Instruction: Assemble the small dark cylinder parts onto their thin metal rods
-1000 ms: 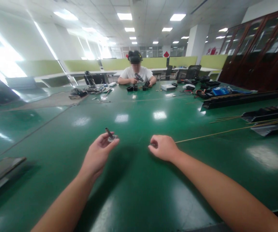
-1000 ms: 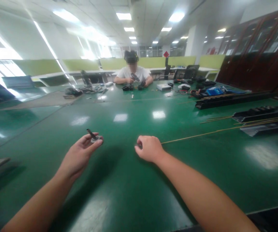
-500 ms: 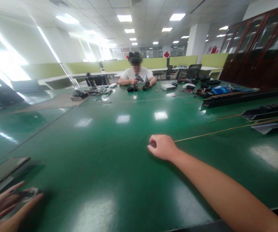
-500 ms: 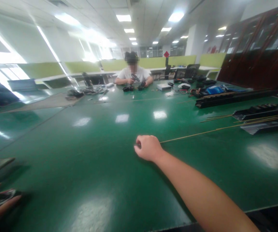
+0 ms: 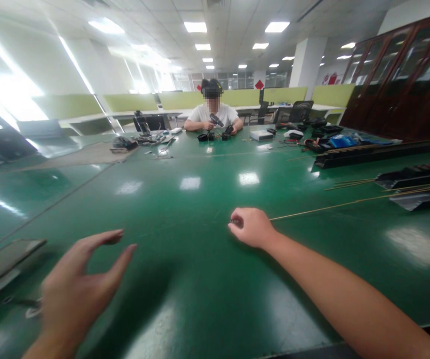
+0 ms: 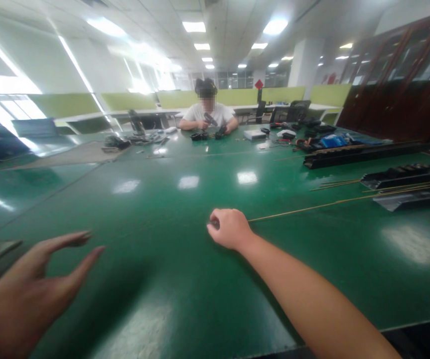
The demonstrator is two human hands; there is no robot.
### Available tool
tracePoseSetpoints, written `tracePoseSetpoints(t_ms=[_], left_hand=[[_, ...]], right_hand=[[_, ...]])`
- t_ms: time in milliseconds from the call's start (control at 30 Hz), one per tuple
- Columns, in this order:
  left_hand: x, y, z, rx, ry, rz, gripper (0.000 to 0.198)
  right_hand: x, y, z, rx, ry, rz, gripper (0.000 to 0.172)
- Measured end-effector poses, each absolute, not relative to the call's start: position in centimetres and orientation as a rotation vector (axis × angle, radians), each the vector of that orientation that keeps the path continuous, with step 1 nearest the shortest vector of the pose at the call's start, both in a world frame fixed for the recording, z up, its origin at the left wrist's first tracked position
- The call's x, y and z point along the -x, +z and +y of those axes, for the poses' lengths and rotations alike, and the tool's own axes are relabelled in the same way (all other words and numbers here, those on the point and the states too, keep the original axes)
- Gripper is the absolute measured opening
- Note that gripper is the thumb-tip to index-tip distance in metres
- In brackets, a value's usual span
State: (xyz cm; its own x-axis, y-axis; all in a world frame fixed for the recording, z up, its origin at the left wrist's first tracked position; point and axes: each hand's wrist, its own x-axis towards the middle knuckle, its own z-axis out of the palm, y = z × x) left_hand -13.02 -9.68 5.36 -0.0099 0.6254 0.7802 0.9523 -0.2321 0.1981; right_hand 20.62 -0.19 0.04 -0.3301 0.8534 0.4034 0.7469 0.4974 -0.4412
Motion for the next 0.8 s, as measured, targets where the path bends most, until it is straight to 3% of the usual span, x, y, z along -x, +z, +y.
tracePoseSetpoints(t_ms=[200,367,567,700,800], left_hand=[[2.5,4.2,-3.6,2.587,-0.741,-1.015,0.044],[-1.3,2.1,-0.8,2.677,-0.556,-0.759,0.022],[-1.0,2.3,-1.7,2.62,-0.651,-0.794,0.016],[2.8,3.8,-3.1,2.439,-0.827,-1.025,0.016],[7.3,5.6,-5.4,2.153,-0.957,-1.418,0.024]], right_hand=[[-20.4,0.4,-0.8,1.085,0.26,-2.133,0.011],[-20.2,0.1,-0.7,1.114,0.369,-2.178,0.025],[-20.3,0.1,-0.8,1.092,0.546,-2.162,0.018],[-20.5,0.4,-1.0,1.129,0.547,-2.18,0.037],[-20.6,0.5,-0.9,1.202,0.476,-2.184,0.037]])
